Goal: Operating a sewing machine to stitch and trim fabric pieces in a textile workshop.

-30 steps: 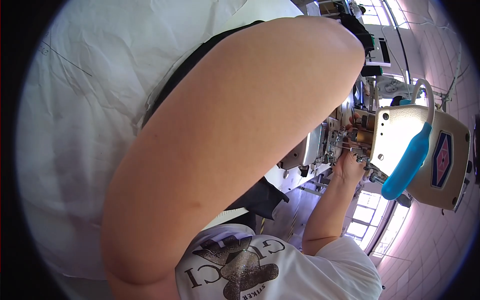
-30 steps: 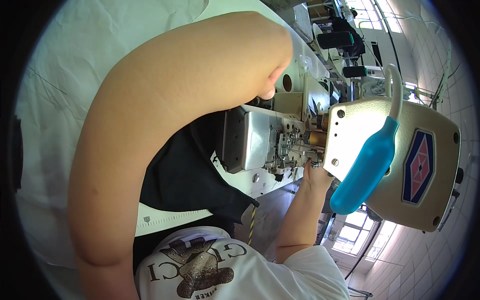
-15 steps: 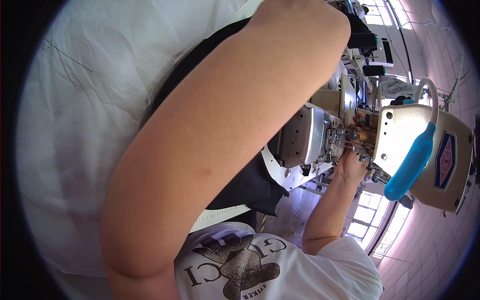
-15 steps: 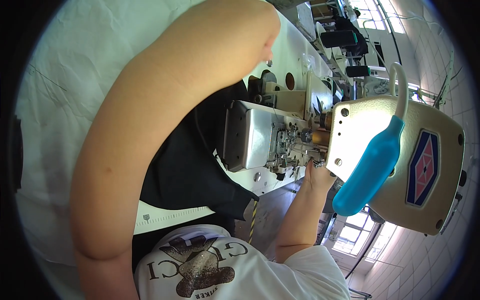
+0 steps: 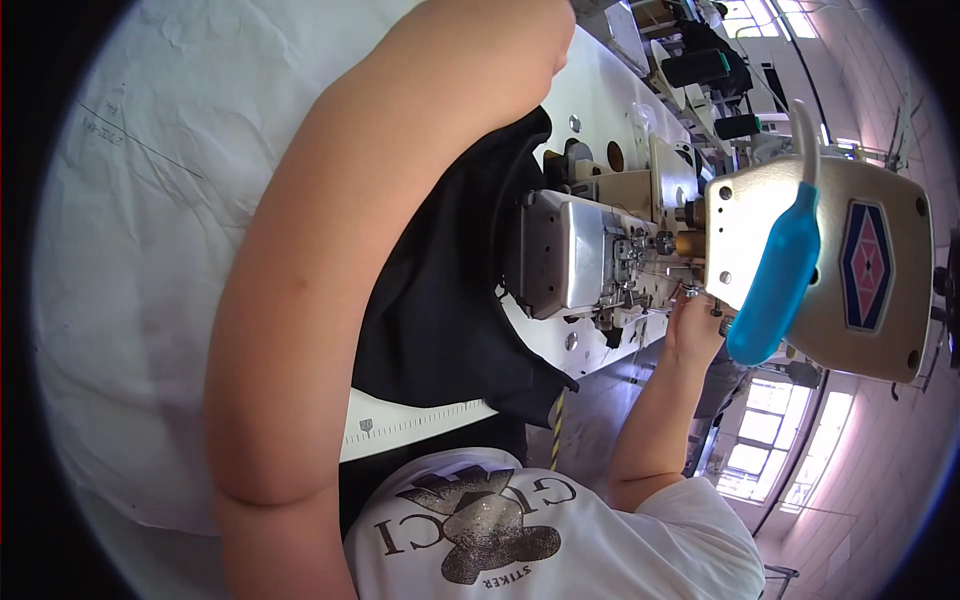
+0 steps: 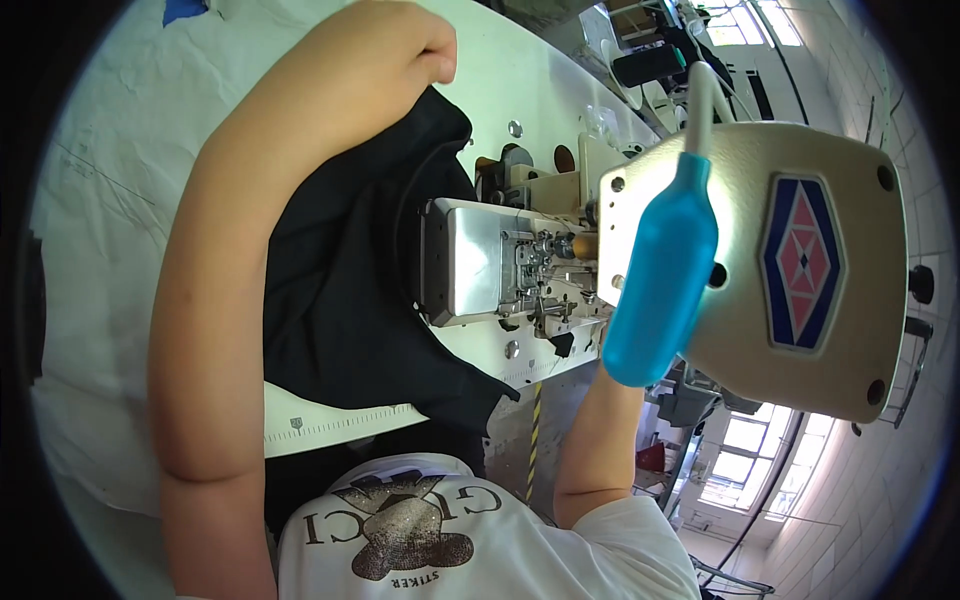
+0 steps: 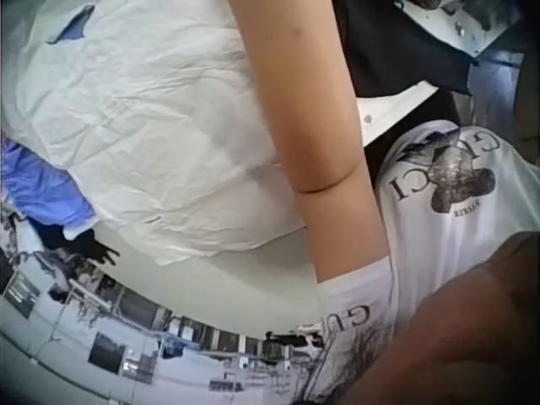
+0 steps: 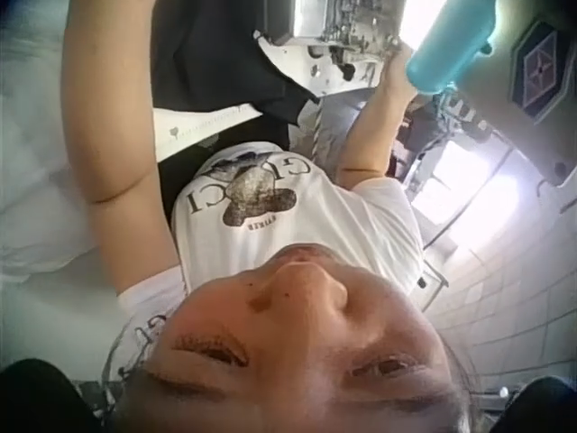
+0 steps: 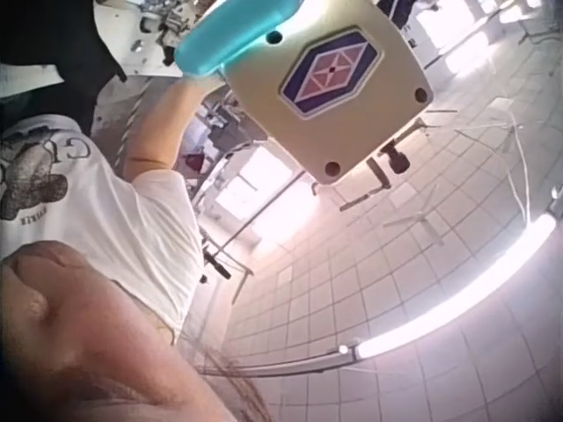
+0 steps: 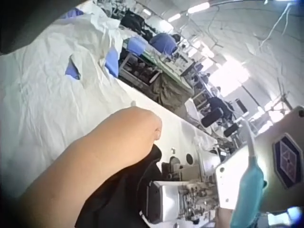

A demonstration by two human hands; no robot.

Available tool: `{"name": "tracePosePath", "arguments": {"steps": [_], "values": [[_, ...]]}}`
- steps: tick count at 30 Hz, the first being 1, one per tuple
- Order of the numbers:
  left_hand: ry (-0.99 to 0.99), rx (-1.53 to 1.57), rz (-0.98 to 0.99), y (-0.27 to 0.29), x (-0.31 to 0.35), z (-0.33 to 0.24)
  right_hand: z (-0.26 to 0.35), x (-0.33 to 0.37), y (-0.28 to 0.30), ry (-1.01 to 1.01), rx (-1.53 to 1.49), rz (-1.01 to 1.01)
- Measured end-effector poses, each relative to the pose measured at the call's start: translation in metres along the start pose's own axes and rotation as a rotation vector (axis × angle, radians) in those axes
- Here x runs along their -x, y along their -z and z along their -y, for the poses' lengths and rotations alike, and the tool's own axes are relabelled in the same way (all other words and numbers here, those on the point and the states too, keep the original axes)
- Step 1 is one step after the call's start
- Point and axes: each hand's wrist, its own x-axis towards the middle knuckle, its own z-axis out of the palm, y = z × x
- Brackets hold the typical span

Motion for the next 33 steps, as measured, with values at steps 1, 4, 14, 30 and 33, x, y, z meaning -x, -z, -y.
{"name": "tracePosePath", "arguments": {"steps": [1,4,14,30,33], "values": [[-0.019,-0.071,0.070,-0.007,-0.001,0.002,0.001,0.002,-0.001,0.010,0.053,-0.018],[-0.049,0.098,0.129,-0.016,0.009,0.007,0.014,0.011,0.000,0.032,0.312,-0.067],[0.113,-0.041,0.272,-0.036,0.020,-0.013,0.030,0.085,0.045,-0.082,0.350,0.007],[0.433,1.206,-0.090,0.056,0.213,-0.148,0.076,0.177,0.025,-0.422,-0.617,0.514],[0.453,1.181,-0.147,0.048,0.242,-0.173,0.096,0.173,0.021,-0.383,-0.660,0.584]]}}
